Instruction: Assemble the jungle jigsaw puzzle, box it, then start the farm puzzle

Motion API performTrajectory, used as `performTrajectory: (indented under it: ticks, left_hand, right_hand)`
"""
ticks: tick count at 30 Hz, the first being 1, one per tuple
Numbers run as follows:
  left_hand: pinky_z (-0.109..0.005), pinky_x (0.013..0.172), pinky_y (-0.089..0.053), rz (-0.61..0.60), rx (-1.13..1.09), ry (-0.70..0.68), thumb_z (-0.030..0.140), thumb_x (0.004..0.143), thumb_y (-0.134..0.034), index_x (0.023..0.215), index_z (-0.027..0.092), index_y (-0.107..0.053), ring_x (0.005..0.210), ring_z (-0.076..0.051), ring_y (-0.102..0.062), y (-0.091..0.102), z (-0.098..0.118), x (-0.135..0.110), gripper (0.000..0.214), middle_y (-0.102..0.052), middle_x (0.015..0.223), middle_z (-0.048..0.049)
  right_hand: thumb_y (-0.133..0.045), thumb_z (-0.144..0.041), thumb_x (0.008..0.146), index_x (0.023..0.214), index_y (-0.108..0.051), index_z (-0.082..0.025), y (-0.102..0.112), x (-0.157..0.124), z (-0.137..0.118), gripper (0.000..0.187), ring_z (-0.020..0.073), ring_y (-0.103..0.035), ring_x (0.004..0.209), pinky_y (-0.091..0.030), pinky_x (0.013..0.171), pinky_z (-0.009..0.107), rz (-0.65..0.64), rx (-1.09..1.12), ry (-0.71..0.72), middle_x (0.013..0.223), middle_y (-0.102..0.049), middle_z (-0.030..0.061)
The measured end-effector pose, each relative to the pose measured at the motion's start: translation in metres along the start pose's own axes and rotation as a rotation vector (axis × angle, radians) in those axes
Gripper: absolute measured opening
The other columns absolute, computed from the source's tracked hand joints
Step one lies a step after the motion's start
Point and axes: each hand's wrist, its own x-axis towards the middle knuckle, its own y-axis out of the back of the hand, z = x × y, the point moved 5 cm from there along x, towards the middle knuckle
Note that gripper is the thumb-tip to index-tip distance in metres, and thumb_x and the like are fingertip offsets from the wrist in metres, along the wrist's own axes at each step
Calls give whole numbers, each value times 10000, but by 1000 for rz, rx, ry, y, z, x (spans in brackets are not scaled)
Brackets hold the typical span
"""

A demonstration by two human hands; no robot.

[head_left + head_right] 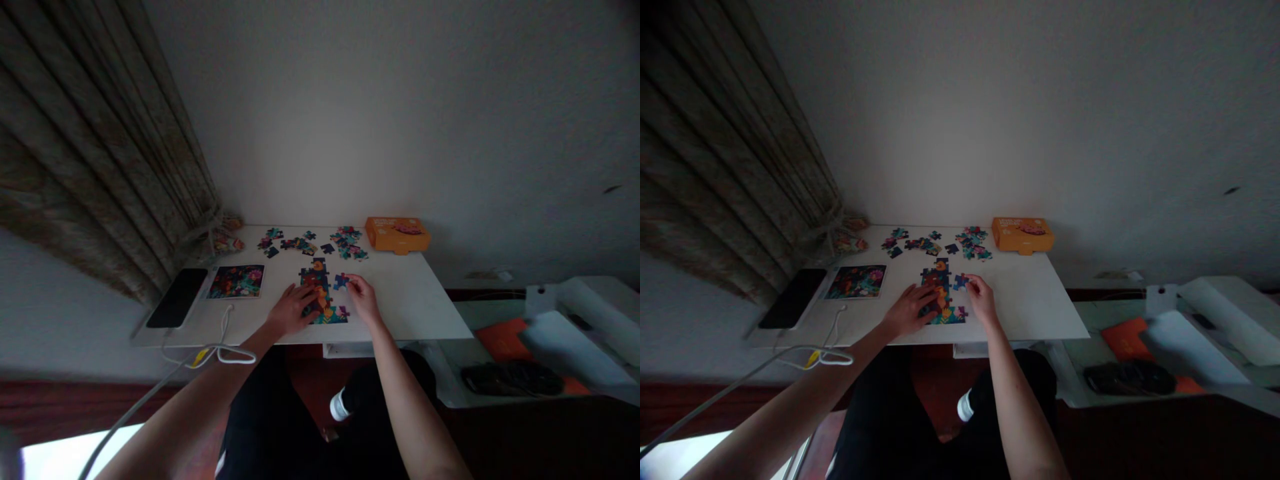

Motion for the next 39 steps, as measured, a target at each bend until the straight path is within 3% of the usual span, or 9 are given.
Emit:
performTrajectory:
  ticks: [7, 13, 22, 33, 39]
  left_hand:
    - [-588, 1240, -295, 6, -22, 13, 426, 972, -608, 1393, 256, -657, 1437, -310, -505, -2, -1, 0, 457, -576, 1525, -119]
    - [-611, 1224, -309, 18, -43, -10, 426, 954, -633, 1358, 262, -688, 1396, -327, -542, 2, 2, -2, 439, -602, 1496, -125]
    - [-607, 1212, -325, 23, -51, -23, 409, 937, -654, 1348, 280, -695, 1396, -336, -537, 2, 3, -1, 432, -600, 1499, -112]
    - [-611, 1214, -317, 26, -40, -16, 389, 930, -659, 1360, 286, -682, 1388, -335, -543, 2, 3, -2, 443, -597, 1502, -106]
    - [-603, 1207, -329, 35, -39, -20, 415, 936, -653, 1340, 283, -699, 1377, -337, -550, 2, 3, -1, 426, -613, 1483, -109]
  right_hand:
    - [-546, -344, 925, 1122, -746, -208, -10, 1, 1, 312, 217, -718, 899, -569, 877, 369, -92, -148, 18, 1063, -785, 89]
    - [-451, -199, 969, 1130, -765, -226, -14, -1, -11, 354, 229, -688, 970, -551, 917, 380, -110, -383, 140, 1040, -735, 94]
    - [-606, -274, 963, 1154, -780, -286, -20, -7, -27, 258, 259, -613, 1021, -536, 952, 409, -206, -591, 255, 1062, -662, 95]
    - [-594, -152, 921, 996, -804, -244, -21, -10, -27, 241, 269, -607, 1145, -514, 1037, 466, -188, -527, 276, 1200, -716, 107]
    - [-671, -217, 916, 984, -801, -258, -20, -10, -32, 153, 271, -626, 1118, -520, 1016, 467, -207, -528, 304, 1192, -751, 81]
